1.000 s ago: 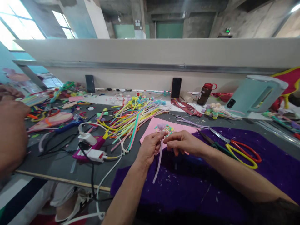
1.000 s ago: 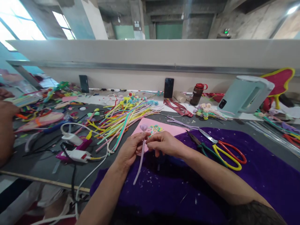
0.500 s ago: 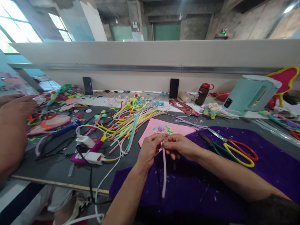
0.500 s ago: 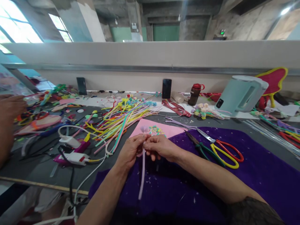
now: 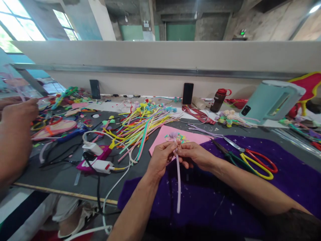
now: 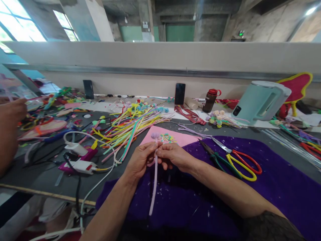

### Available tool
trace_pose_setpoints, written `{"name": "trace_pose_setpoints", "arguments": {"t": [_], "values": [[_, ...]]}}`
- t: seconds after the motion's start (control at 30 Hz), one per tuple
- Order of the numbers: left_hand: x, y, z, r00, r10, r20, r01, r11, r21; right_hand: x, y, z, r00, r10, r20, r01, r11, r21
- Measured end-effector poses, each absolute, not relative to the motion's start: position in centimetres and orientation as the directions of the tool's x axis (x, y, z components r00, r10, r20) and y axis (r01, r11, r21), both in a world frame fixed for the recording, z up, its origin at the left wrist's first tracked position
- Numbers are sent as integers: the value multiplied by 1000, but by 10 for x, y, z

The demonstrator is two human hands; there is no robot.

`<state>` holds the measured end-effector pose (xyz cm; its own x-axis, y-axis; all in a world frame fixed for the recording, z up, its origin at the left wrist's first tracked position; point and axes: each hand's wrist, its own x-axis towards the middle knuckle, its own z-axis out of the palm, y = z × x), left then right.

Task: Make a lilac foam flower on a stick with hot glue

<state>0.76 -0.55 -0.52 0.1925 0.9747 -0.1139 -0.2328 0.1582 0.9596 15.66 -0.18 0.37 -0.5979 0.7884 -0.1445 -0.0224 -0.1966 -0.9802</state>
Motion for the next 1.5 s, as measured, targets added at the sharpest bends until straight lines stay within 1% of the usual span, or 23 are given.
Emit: {"name": "trace_pose_setpoints", "arguments": {"t": [0.23, 0.4, 0.57, 0.7, 0.77, 0.87, 0.97, 1.07, 1.2, 1.37, 1.5], "values": [[6, -5, -6, 190, 976, -106, -216, 147, 965, 156, -1, 4, -588, 798, -132, -5, -167, -986], [7, -6, -6, 190, 975, -111, -210, 151, 966, 155, 0, 1, -560, 819, -122, 68, -101, -993], [6, -4, -7, 173, 977, -125, -241, 165, 956, 155, -1, 0, -556, 823, -116, 115, -62, -991], [4, -3, -7, 158, 980, -120, -284, 162, 945, 163, 3, 10, -560, 823, -96, 200, 21, -980], [3, -2, -6, 172, 976, -134, -300, 181, 937, 171, 5, 19, -538, 840, -69, 236, 72, -969], [1, -2, -4, 184, 971, -151, -310, 203, 929, 186, 10, 31, -482, 876, 12, 257, 154, -954], [-4, -1, -1, 161, 976, -147, -308, 191, 932, 200, 16, 38, -426, 898, 111, 271, 243, -931], [-10, 1, 1, 137, 980, -143, -314, 180, 932, 208, 23, 38, -406, 901, 152, 300, 288, -909], [-14, 5, -1, 103, 988, -115, -322, 142, 936, 210, 33, 28, -416, 898, 141, 411, 324, -852], [-14, 7, -4, 102, 990, -95, -350, 125, 929, 214, 49, 10, -431, 895, 114, 603, 380, -701], [-15, 7, -3, 95, 989, -109, -365, 136, 921, 215, 62, 1, -474, 879, 60, 668, 403, -626]]}}
